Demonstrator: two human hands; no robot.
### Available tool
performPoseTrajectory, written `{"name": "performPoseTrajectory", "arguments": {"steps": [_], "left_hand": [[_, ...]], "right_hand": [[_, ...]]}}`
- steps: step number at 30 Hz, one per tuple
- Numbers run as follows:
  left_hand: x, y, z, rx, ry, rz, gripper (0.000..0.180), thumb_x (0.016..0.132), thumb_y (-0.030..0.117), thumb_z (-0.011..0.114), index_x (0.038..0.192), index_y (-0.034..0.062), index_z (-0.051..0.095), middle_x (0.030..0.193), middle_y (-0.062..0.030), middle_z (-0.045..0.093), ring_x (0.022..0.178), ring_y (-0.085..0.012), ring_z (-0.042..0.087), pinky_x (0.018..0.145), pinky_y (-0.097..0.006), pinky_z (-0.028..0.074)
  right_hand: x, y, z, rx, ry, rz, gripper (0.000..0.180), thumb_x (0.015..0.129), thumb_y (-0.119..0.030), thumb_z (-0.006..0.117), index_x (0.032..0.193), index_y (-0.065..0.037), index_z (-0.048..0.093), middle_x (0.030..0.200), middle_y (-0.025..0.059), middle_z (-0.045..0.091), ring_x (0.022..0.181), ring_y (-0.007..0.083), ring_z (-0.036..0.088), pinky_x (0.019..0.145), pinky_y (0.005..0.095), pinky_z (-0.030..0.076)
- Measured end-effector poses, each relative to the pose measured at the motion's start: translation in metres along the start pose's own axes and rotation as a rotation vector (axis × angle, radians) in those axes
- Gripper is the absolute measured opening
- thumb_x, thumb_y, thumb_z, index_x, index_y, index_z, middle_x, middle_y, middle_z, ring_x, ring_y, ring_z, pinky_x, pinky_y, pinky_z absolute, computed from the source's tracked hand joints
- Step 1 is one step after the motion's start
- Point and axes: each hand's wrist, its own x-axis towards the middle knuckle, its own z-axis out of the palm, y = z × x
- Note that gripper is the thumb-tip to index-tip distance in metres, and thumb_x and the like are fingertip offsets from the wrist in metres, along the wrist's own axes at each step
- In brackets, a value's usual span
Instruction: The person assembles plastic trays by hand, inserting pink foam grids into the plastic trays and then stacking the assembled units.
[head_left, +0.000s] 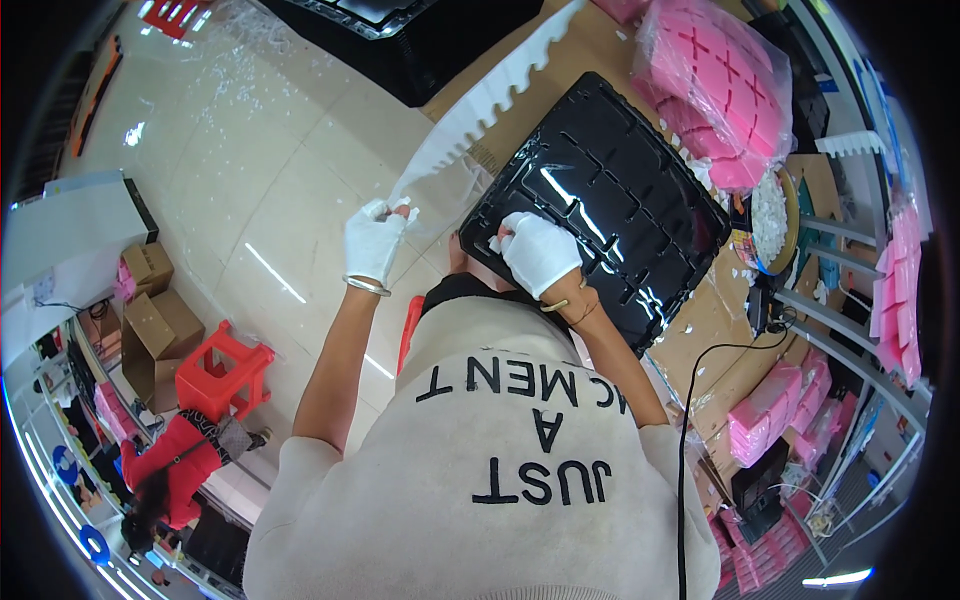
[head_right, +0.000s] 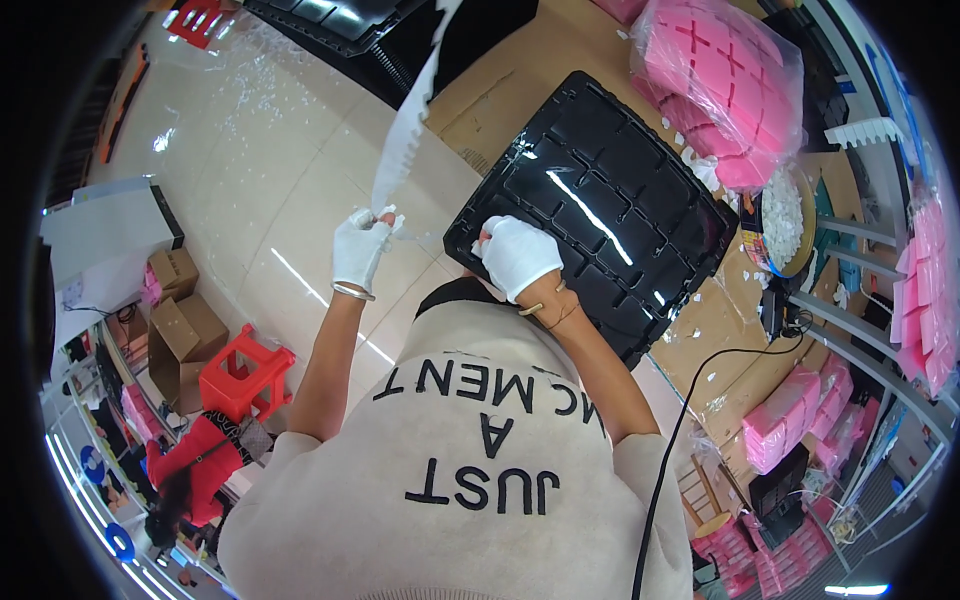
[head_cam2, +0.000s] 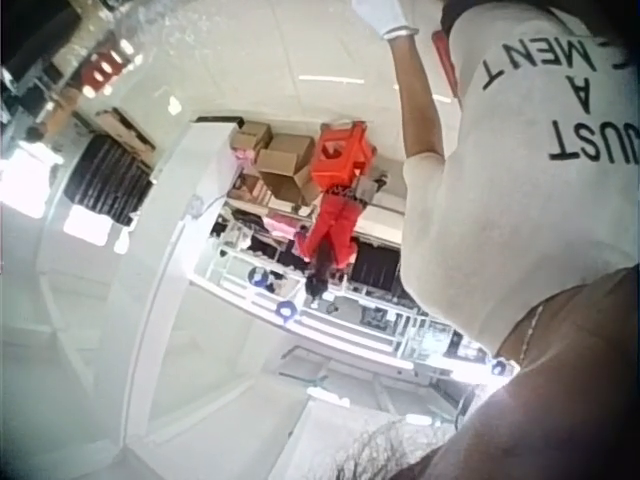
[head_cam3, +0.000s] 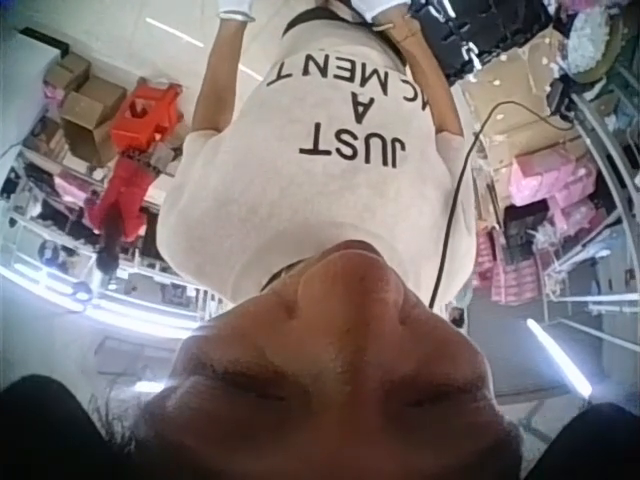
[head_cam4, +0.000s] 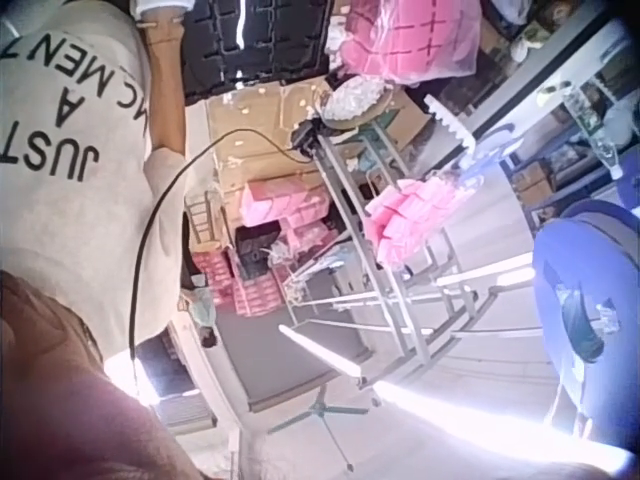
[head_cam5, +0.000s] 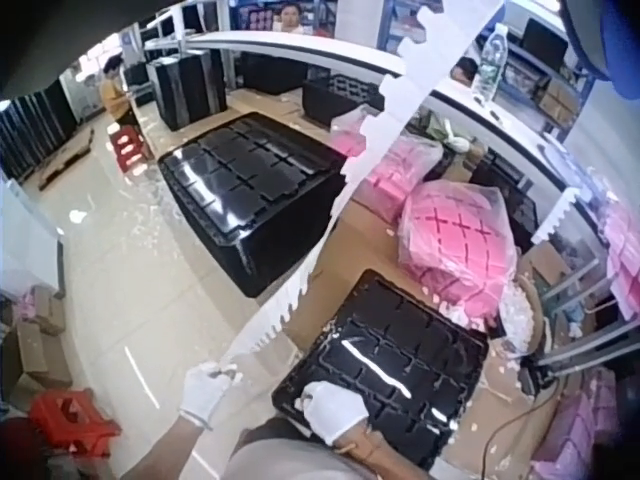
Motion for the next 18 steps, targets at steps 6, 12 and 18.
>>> {"name": "performPoseTrajectory", "arguments": {"steps": [6,12,18], "left_hand": [[-0.016,0.014,0.022,-0.291,-0.122,-0.051,0.011,0.088,0.008,0.067,0.082,-0.0001,0.064,0.069,-0.0015,0.061,0.056,-0.0062,0.052,0.052,-0.023,0.040],[-0.016,0.018,0.037,-0.287,-0.231,-0.030,0.009,0.085,0.006,0.067,0.085,-0.0021,0.064,0.069,-0.0039,0.061,0.059,-0.0088,0.055,0.055,-0.026,0.044],[-0.014,0.033,0.040,-0.279,-0.323,-0.068,0.011,0.085,0.006,0.068,0.093,-0.0013,0.066,0.075,-0.0037,0.064,0.065,-0.0078,0.057,0.057,-0.025,0.045]], "right_hand": [[0.004,0.010,0.019,-0.199,0.207,-0.172,0.015,0.081,-0.022,0.068,0.076,-0.008,0.064,0.075,0.0131,0.064,0.071,0.0320,0.066,0.063,0.0424,0.052],[0.004,0.008,0.026,-0.248,0.238,-0.165,0.014,0.080,-0.021,0.068,0.077,-0.008,0.064,0.074,0.0122,0.063,0.070,0.0301,0.066,0.063,0.0412,0.052],[0.002,0.011,0.032,-0.258,0.272,-0.199,0.013,0.081,-0.020,0.065,0.077,-0.008,0.063,0.074,0.0117,0.062,0.071,0.0289,0.066,0.064,0.0400,0.052]]}}
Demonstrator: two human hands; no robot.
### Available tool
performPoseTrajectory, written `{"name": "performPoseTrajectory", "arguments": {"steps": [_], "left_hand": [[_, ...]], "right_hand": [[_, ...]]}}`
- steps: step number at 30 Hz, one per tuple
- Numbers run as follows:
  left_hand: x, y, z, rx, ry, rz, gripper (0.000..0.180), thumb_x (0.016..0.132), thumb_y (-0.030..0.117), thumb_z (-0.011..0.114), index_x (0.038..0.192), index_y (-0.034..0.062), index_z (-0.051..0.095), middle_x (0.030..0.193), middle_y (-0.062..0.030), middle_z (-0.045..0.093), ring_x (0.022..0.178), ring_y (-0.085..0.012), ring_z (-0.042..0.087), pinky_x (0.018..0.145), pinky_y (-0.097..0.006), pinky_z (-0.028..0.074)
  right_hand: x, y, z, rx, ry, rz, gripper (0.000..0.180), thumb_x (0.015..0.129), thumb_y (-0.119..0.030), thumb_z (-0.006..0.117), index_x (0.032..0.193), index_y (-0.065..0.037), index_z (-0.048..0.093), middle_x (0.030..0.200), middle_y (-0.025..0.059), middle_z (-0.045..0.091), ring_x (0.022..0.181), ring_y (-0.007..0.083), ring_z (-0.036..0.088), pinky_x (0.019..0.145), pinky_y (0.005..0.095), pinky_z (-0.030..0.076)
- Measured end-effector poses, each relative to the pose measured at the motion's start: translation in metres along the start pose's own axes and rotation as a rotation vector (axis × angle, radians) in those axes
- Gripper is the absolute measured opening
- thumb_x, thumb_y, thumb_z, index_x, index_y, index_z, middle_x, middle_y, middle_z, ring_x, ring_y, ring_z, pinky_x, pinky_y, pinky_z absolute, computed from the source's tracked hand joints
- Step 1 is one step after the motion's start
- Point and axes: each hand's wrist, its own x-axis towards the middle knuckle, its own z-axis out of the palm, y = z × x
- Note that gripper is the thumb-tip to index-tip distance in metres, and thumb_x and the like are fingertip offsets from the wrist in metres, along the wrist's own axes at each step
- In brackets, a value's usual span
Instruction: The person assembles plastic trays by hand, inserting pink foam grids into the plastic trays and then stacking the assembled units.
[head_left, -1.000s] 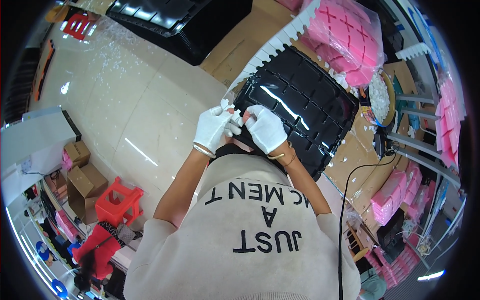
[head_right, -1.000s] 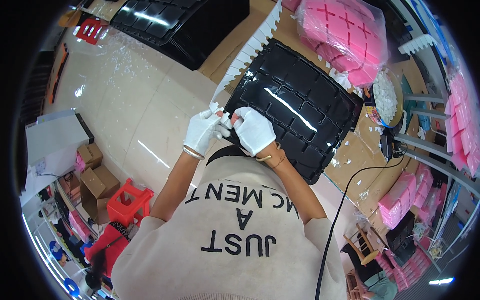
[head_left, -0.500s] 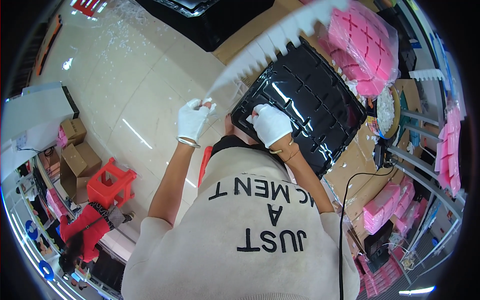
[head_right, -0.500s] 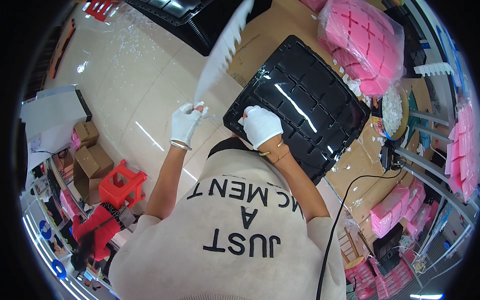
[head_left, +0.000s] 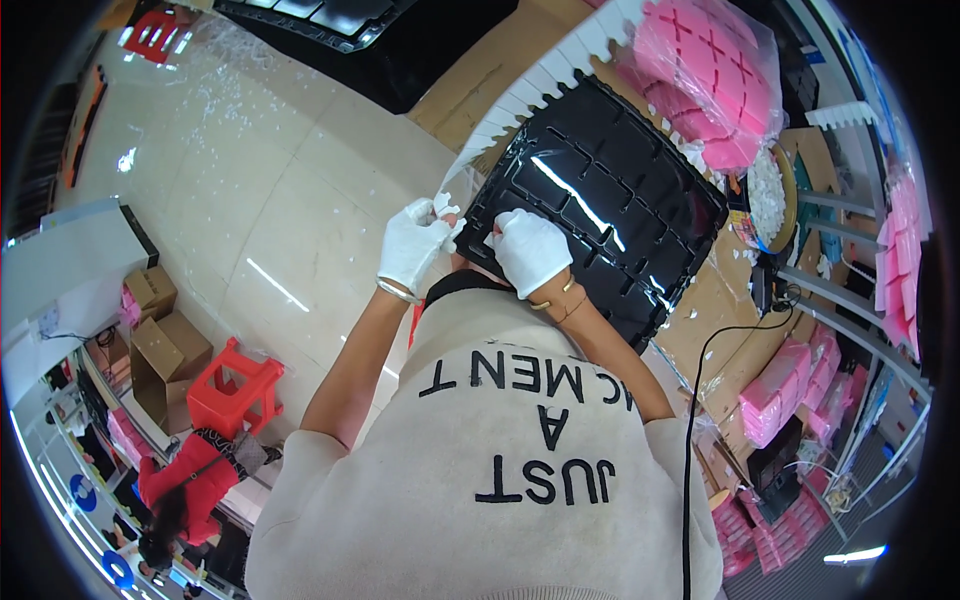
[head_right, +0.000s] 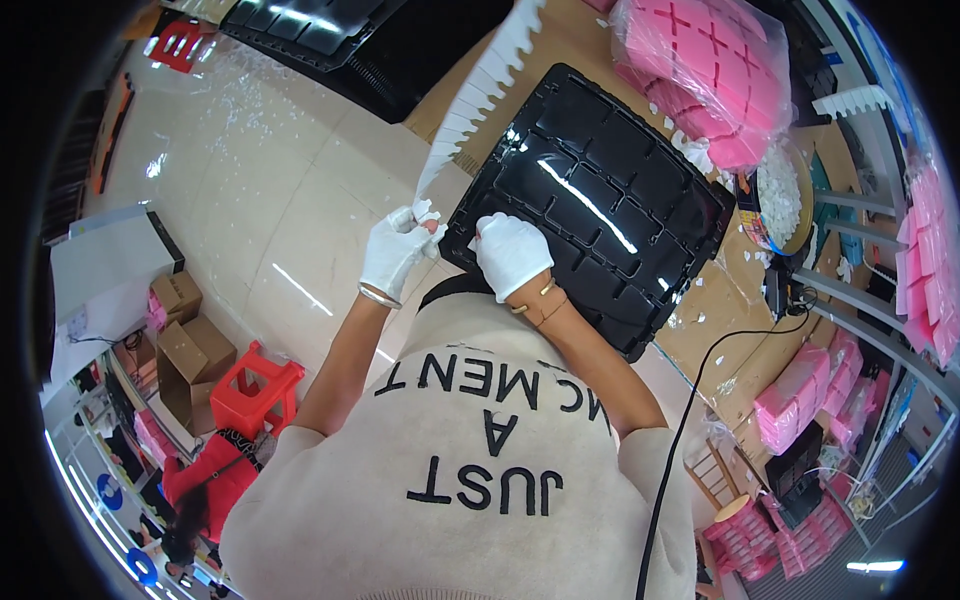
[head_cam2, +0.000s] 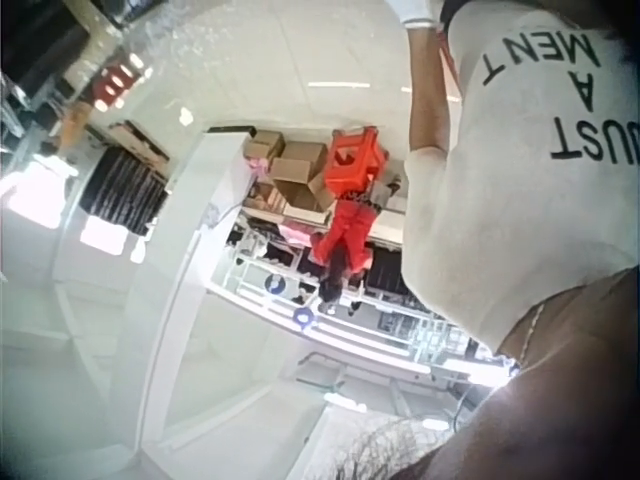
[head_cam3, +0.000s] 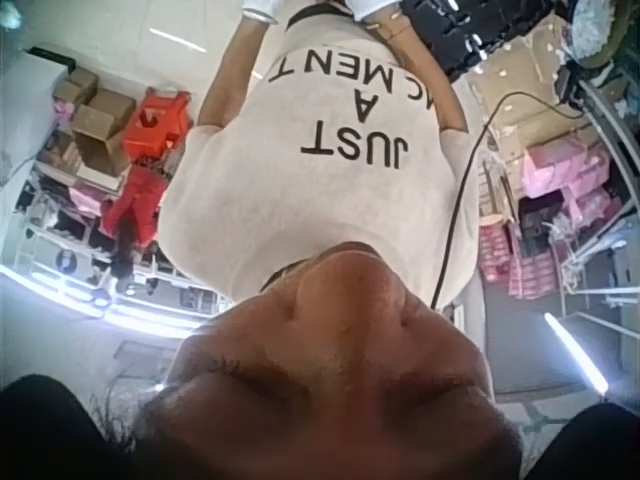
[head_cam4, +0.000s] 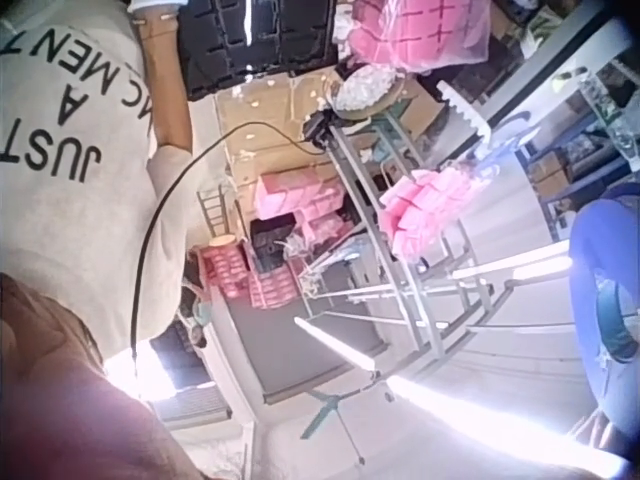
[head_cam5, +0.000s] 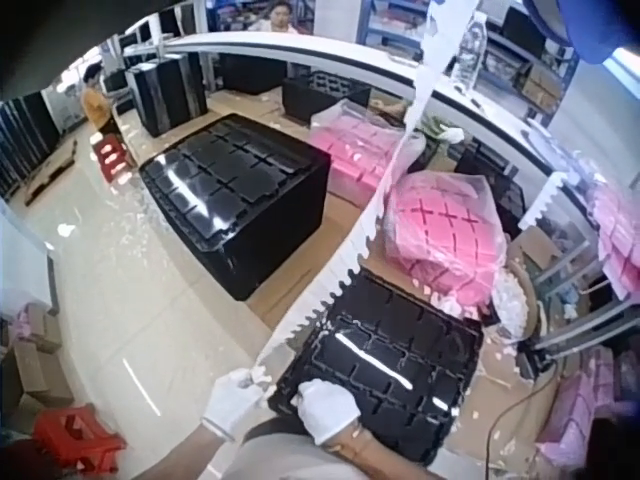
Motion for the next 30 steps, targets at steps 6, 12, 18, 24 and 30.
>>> {"name": "performPoseTrajectory", "arguments": {"steps": [6,12,18,24,30], "left_hand": [[-0.002,0.017,0.007,-0.114,-0.016,-0.002,0.021,0.087,0.005,0.068,0.107,-0.0023,0.066,0.084,-0.0029,0.068,0.071,-0.0076,0.060,0.058,-0.023,0.047],[-0.017,0.041,0.015,-0.125,-0.125,-0.015,0.034,0.088,0.015,0.072,0.117,-0.0017,0.063,0.086,-0.0057,0.070,0.059,-0.0087,0.061,0.049,-0.019,0.039],[-0.015,0.055,0.032,-0.017,-0.240,-0.041,0.031,0.090,0.015,0.070,0.114,-0.0036,0.063,0.088,-0.0087,0.070,0.063,-0.0106,0.064,0.051,-0.019,0.041],[-0.028,0.065,0.055,-0.059,-0.348,0.026,0.023,0.091,0.011,0.069,0.108,-0.0037,0.063,0.088,-0.0095,0.070,0.068,-0.0145,0.067,0.054,-0.022,0.047],[-0.022,0.060,0.063,0.006,-0.428,0.122,0.023,0.092,0.011,0.067,0.110,-0.0028,0.063,0.090,-0.0068,0.069,0.069,-0.0122,0.067,0.056,-0.022,0.050]], "right_hand": [[-0.014,-0.009,-0.014,0.306,-0.063,0.050,0.009,0.083,-0.014,0.060,0.080,-0.006,0.065,0.079,0.0143,0.063,0.077,0.0339,0.064,0.069,0.0409,0.052],[-0.032,0.016,-0.055,0.629,-0.051,0.291,0.006,0.086,-0.009,0.059,0.088,-0.004,0.063,0.083,0.0145,0.064,0.078,0.0321,0.064,0.072,0.0376,0.051],[-0.039,0.022,-0.075,0.729,-0.044,0.435,0.009,0.090,-0.012,0.061,0.094,-0.005,0.064,0.076,0.0079,0.067,0.067,0.0176,0.065,0.066,0.0300,0.052],[-0.040,0.016,-0.075,0.761,0.201,0.359,0.014,0.089,-0.013,0.063,0.100,-0.005,0.066,0.082,0.0086,0.069,0.073,0.0177,0.067,0.068,0.0287,0.052],[-0.045,0.017,-0.072,0.762,0.310,0.362,0.017,0.088,-0.015,0.065,0.102,-0.005,0.068,0.085,0.0120,0.070,0.076,0.0233,0.069,0.070,0.0320,0.053]]}}
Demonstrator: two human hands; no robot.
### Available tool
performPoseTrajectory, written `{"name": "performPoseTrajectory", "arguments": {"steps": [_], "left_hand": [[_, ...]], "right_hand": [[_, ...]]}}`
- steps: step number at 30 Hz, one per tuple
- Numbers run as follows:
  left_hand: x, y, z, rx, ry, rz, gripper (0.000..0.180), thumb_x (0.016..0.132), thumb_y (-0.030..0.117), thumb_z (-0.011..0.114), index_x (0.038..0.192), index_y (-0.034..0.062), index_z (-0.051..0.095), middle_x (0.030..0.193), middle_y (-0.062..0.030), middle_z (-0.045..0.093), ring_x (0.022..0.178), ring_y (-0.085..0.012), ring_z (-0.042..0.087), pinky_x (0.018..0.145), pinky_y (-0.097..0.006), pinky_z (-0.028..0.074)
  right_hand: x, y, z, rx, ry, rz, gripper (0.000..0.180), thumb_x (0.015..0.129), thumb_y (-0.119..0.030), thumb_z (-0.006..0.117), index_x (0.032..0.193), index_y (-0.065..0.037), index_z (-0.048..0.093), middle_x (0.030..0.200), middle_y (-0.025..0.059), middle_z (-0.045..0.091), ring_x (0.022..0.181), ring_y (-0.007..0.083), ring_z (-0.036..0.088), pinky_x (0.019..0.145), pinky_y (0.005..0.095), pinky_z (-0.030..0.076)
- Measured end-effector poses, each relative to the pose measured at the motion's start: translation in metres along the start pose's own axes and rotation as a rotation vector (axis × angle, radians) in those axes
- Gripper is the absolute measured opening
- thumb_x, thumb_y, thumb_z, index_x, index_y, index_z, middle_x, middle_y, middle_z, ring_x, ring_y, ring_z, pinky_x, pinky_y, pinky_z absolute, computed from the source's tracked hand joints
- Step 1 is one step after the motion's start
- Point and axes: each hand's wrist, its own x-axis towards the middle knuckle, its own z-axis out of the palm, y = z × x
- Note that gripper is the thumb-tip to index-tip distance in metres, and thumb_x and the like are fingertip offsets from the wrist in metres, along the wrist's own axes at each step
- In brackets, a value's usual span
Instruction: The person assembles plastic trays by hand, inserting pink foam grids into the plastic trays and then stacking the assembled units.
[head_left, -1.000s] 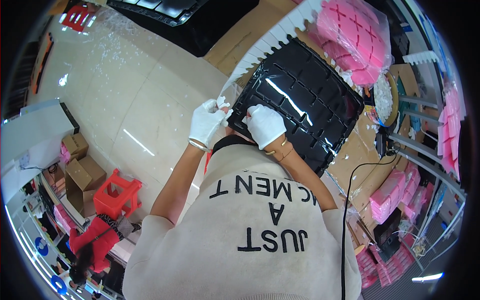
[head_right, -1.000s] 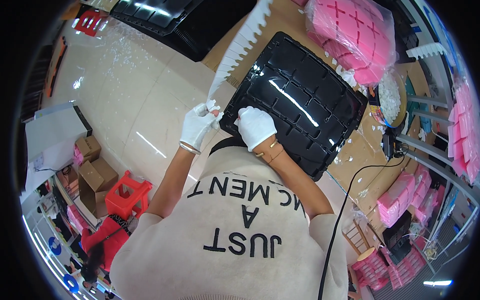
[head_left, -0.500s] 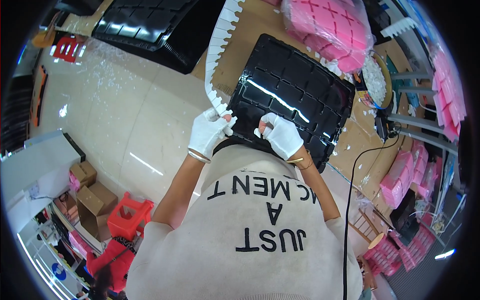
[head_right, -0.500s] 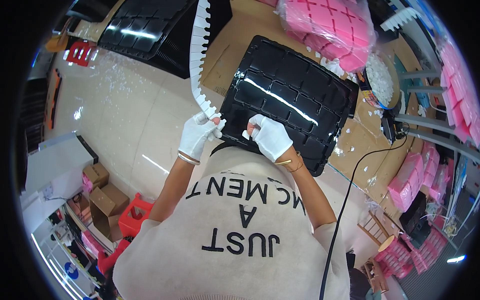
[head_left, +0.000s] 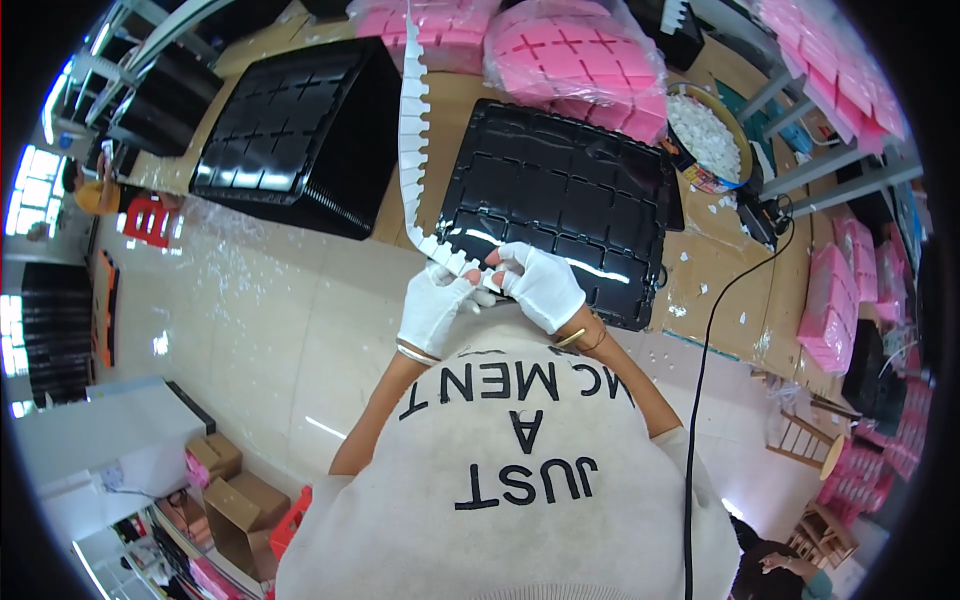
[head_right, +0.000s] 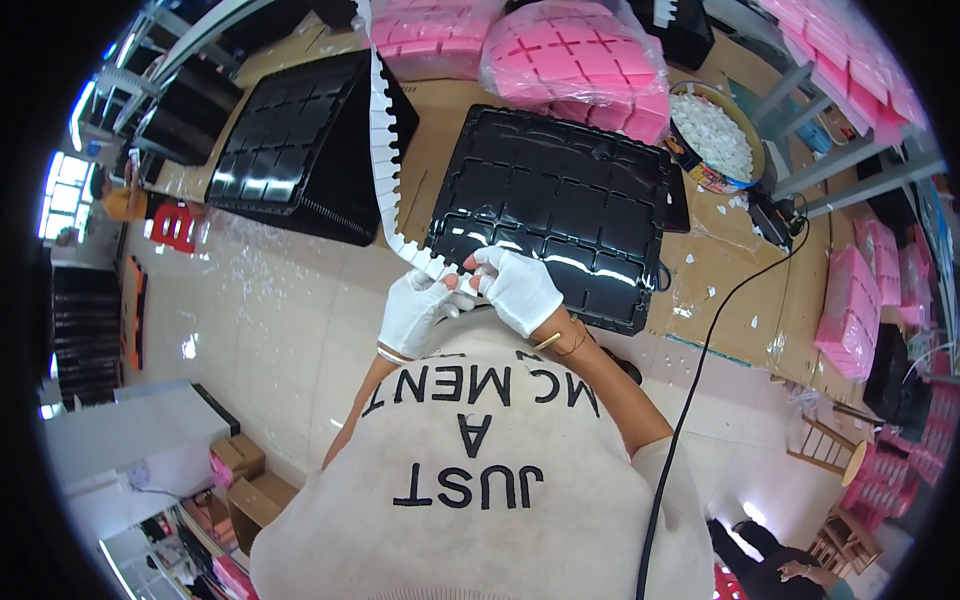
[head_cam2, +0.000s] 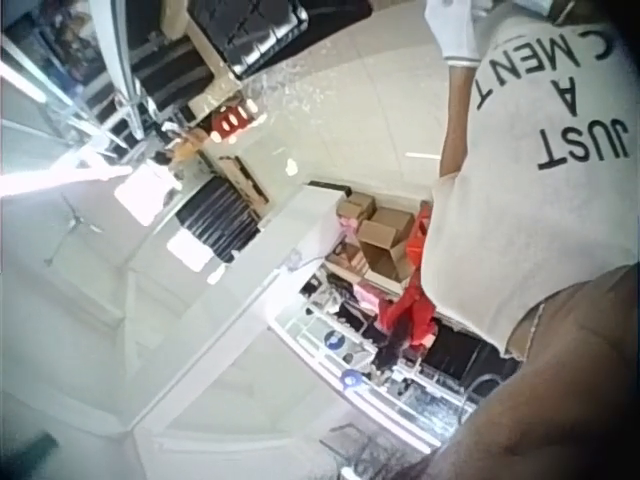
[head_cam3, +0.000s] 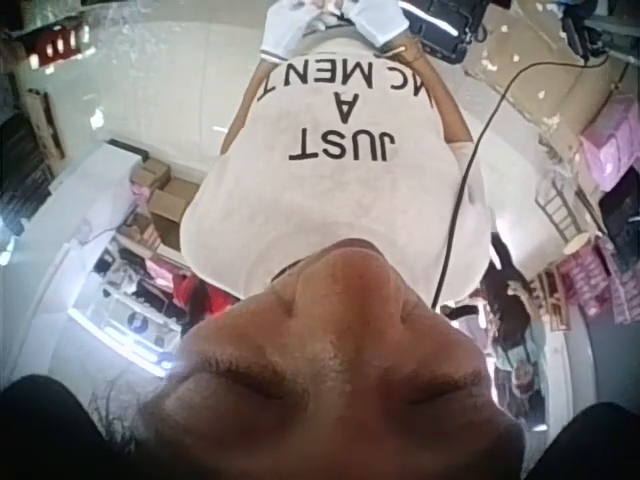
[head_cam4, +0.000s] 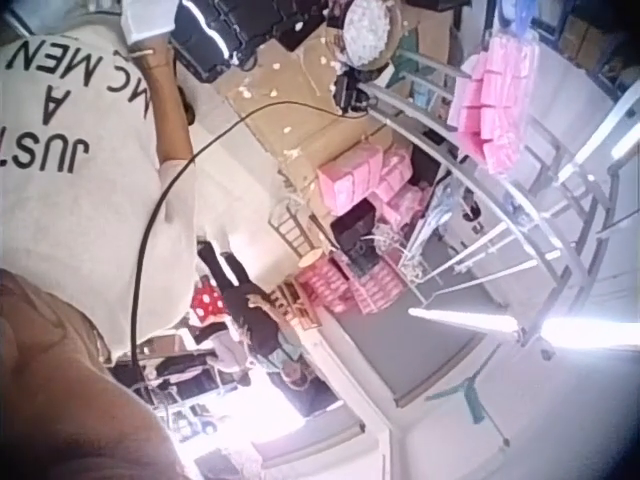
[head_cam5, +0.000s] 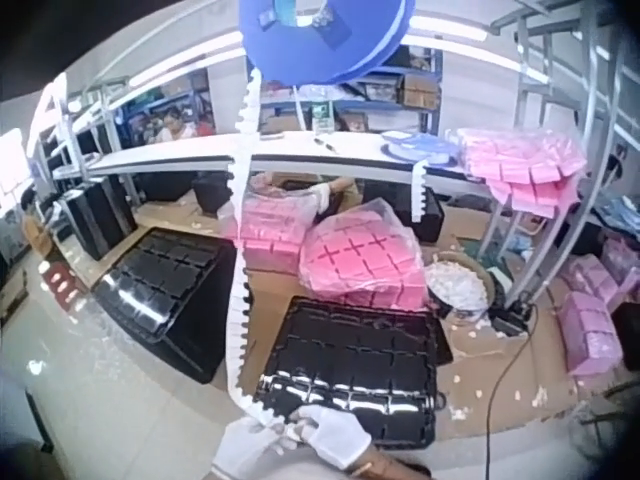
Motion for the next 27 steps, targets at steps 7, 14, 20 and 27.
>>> {"name": "performPoseTrajectory", "arguments": {"steps": [7,14,20,27], "left_hand": [[-0.007,0.015,0.018,-0.060,-0.056,-0.168,0.020,0.096,0.016,0.062,0.104,-0.0025,0.063,0.090,-0.0100,0.070,0.068,-0.0163,0.068,0.055,-0.022,0.051],[-0.014,-0.023,0.010,-0.027,0.088,-0.192,0.020,0.095,0.019,0.063,0.102,0.0006,0.065,0.078,-0.0045,0.067,0.059,-0.0082,0.059,0.051,-0.020,0.040],[-0.029,-0.066,0.003,0.081,0.164,-0.311,0.017,0.094,0.018,0.065,0.097,0.0009,0.065,0.073,-0.0054,0.066,0.054,-0.0078,0.057,0.048,-0.021,0.039],[-0.040,-0.098,0.016,0.195,0.155,-0.361,0.015,0.092,0.015,0.066,0.092,-0.0002,0.065,0.066,-0.0059,0.064,0.050,-0.0079,0.054,0.045,-0.022,0.035]], "right_hand": [[-0.008,-0.005,-0.008,-0.182,0.025,-0.046,0.011,0.086,-0.012,0.059,0.091,-0.007,0.067,0.084,0.0128,0.066,0.080,0.0319,0.065,0.073,0.0387,0.053],[-0.044,0.012,-0.070,-0.347,0.022,0.014,0.013,0.087,-0.014,0.062,0.092,-0.004,0.068,0.086,0.0143,0.067,0.079,0.0314,0.066,0.071,0.0376,0.052],[-0.058,0.061,-0.137,-0.582,-0.111,0.230,0.016,0.087,-0.016,0.060,0.090,-0.003,0.070,0.083,0.0173,0.068,0.076,0.0341,0.067,0.072,0.0384,0.053],[-0.051,0.102,-0.134,-0.738,-0.154,0.205,0.014,0.087,-0.017,0.062,0.087,-0.006,0.071,0.083,0.0167,0.069,0.076,0.0350,0.067,0.071,0.0413,0.053]]}}
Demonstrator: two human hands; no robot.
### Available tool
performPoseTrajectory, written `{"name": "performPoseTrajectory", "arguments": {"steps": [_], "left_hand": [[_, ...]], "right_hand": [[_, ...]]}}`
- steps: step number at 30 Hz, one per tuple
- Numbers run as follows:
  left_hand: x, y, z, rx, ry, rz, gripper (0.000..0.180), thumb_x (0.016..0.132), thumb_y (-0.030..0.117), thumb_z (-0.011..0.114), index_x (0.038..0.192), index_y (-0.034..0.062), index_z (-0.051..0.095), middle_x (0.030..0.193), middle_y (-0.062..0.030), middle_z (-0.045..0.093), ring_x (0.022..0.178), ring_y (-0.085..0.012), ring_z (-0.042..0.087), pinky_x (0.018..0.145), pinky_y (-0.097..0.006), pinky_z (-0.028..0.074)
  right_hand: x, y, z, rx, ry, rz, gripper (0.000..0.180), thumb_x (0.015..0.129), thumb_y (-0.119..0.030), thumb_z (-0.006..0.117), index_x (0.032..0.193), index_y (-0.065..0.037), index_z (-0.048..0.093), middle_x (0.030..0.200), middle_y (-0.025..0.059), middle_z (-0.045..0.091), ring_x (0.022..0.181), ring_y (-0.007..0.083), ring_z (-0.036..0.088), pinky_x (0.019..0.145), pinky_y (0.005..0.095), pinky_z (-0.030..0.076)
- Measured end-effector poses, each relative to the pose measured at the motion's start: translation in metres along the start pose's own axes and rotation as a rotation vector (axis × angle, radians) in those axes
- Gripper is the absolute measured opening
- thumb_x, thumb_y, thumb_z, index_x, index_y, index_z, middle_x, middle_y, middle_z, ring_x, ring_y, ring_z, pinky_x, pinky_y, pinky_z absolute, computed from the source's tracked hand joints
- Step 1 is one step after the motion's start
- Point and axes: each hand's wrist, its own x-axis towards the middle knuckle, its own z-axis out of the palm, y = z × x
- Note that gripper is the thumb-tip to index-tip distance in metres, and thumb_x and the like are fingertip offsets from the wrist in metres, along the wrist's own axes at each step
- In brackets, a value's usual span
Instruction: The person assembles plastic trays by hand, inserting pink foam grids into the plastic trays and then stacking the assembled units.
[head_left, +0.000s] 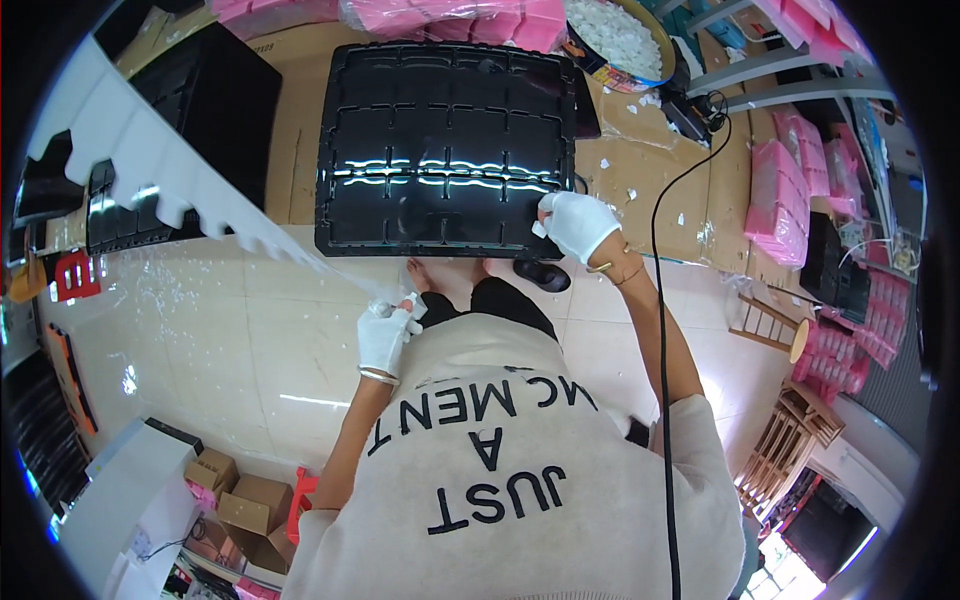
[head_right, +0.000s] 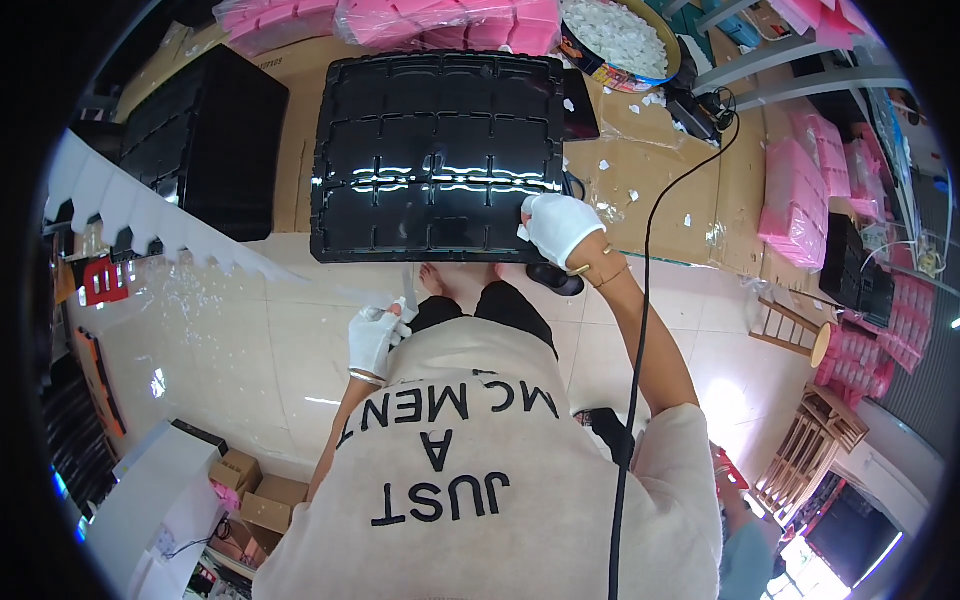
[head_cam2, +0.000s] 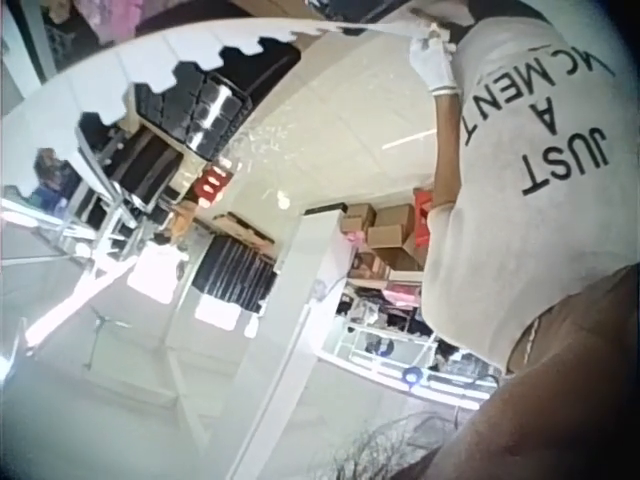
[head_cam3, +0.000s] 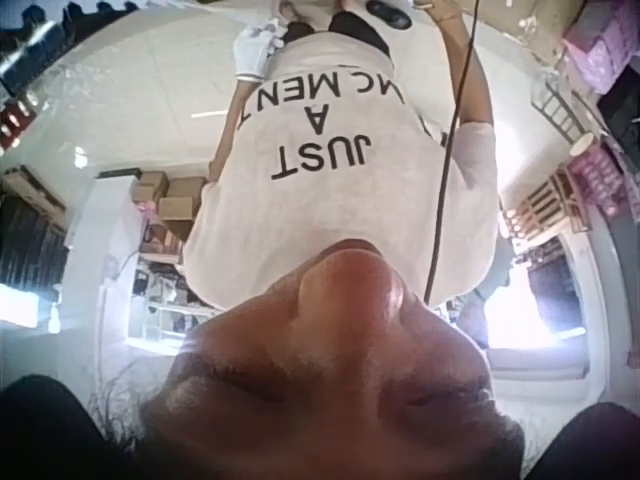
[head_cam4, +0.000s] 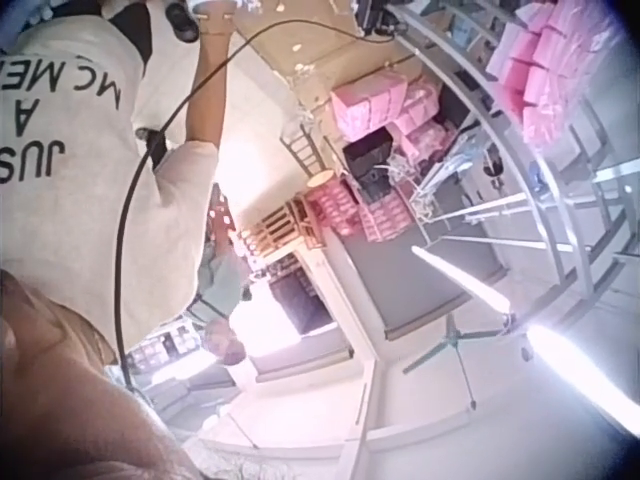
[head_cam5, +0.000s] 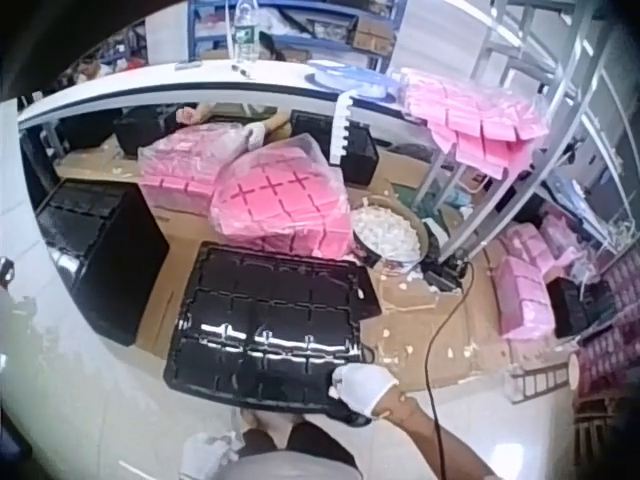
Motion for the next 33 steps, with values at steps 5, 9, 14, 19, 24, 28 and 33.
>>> {"name": "performPoseTrajectory", "arguments": {"steps": [5,9,14,19,24,28,33], "left_hand": [[-0.002,-0.004,0.013,0.008,-0.077,-0.002,0.017,0.091,0.015,0.067,0.099,0.0000,0.067,0.068,-0.0056,0.066,0.051,-0.0083,0.055,0.046,-0.021,0.036],[-0.009,0.015,0.027,-0.123,-0.090,0.034,0.026,0.089,0.014,0.070,0.110,-0.0002,0.066,0.082,-0.0051,0.069,0.056,-0.0088,0.058,0.048,-0.020,0.037],[-0.016,0.045,0.045,-0.268,-0.075,0.124,0.032,0.087,0.010,0.072,0.116,-0.0005,0.065,0.092,-0.0045,0.069,0.063,-0.0088,0.060,0.053,-0.020,0.042],[-0.001,0.052,0.047,-0.303,-0.187,0.136,0.034,0.084,0.007,0.075,0.115,-0.0014,0.064,0.093,-0.0059,0.070,0.066,-0.0094,0.062,0.053,-0.019,0.043],[0.005,0.068,0.060,-0.282,-0.190,0.136,0.029,0.084,0.007,0.074,0.110,-0.0022,0.065,0.093,-0.0089,0.070,0.066,-0.0117,0.064,0.054,-0.021,0.045],[0.009,0.065,0.070,-0.279,-0.292,0.137,0.028,0.084,0.006,0.076,0.108,-0.0029,0.065,0.095,-0.0108,0.071,0.073,-0.0142,0.067,0.059,-0.021,0.050],[-0.002,0.074,0.077,-0.247,-0.295,0.156,0.030,0.085,0.007,0.075,0.110,-0.0045,0.064,0.094,-0.0111,0.071,0.076,-0.0162,0.068,0.063,-0.025,0.054]], "right_hand": [[0.005,0.000,0.009,-0.077,0.067,-0.016,0.013,0.081,-0.019,0.067,0.084,-0.007,0.069,0.081,0.0154,0.069,0.077,0.0345,0.067,0.070,0.0436,0.054],[0.005,-0.004,0.008,-0.141,0.053,-0.032,0.012,0.086,-0.017,0.065,0.088,-0.007,0.072,0.082,0.0165,0.070,0.075,0.0339,0.069,0.067,0.0428,0.055],[0.003,-0.003,0.015,-0.158,0.107,-0.065,0.011,0.085,-0.015,0.065,0.086,-0.005,0.070,0.080,0.0171,0.068,0.076,0.0342,0.068,0.068,0.0426,0.054],[-0.015,-0.014,0.026,-0.108,0.077,-0.133,0.012,0.086,-0.015,0.062,0.085,-0.005,0.068,0.082,0.0172,0.066,0.079,0.0347,0.065,0.070,0.0425,0.053],[-0.038,-0.035,0.009,0.359,0.089,-0.120,0.012,0.086,-0.016,0.064,0.084,-0.005,0.063,0.084,0.0153,0.063,0.079,0.0346,0.062,0.071,0.0403,0.050],[-0.044,-0.061,0.011,0.600,0.097,-0.069,0.006,0.088,-0.009,0.059,0.087,-0.004,0.062,0.082,0.0148,0.062,0.077,0.0339,0.063,0.070,0.0377,0.050],[-0.035,-0.073,0.008,0.647,0.124,0.027,0.009,0.090,-0.012,0.058,0.093,-0.005,0.064,0.082,0.0147,0.065,0.075,0.0322,0.066,0.069,0.0356,0.052]]}}
